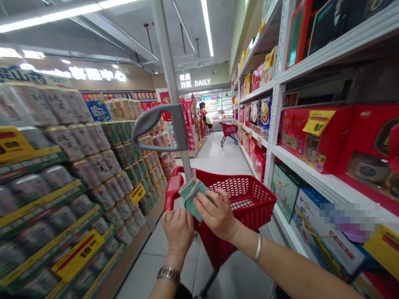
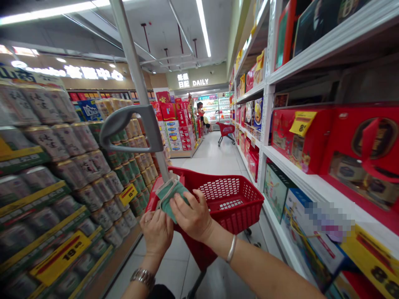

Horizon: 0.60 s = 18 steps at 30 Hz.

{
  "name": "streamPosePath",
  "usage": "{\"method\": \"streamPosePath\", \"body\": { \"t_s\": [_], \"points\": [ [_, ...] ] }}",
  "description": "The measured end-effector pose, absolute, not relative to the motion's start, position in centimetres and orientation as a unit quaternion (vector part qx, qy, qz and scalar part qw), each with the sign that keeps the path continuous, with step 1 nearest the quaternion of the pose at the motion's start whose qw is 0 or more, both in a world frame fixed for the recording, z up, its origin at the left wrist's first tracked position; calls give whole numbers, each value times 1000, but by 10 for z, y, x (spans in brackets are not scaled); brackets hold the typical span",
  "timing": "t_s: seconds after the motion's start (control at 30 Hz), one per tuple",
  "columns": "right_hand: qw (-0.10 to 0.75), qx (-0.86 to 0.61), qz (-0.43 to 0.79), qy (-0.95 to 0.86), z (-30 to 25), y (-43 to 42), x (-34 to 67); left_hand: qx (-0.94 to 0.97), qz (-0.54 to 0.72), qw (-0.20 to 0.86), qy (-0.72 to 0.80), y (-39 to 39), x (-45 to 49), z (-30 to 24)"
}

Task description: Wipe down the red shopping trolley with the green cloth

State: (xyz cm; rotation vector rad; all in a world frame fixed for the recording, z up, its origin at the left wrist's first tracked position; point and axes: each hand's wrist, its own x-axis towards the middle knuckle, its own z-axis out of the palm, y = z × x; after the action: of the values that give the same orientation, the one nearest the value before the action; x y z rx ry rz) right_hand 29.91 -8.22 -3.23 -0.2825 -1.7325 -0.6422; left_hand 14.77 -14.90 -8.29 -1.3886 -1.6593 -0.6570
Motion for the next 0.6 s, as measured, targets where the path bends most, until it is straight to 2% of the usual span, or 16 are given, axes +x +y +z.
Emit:
{"method": "streamPosePath", "body": {
  "t_s": [0.3,0.6],
  "points": [
    [545,-135,-232,-794,-114,-78,298,-554,-341,456,-607,-146,134,-85],
    [557,-120,-248,-784,-131,-70,310,-558,-336,454,-608,-149,130,-85]
  ]
}}
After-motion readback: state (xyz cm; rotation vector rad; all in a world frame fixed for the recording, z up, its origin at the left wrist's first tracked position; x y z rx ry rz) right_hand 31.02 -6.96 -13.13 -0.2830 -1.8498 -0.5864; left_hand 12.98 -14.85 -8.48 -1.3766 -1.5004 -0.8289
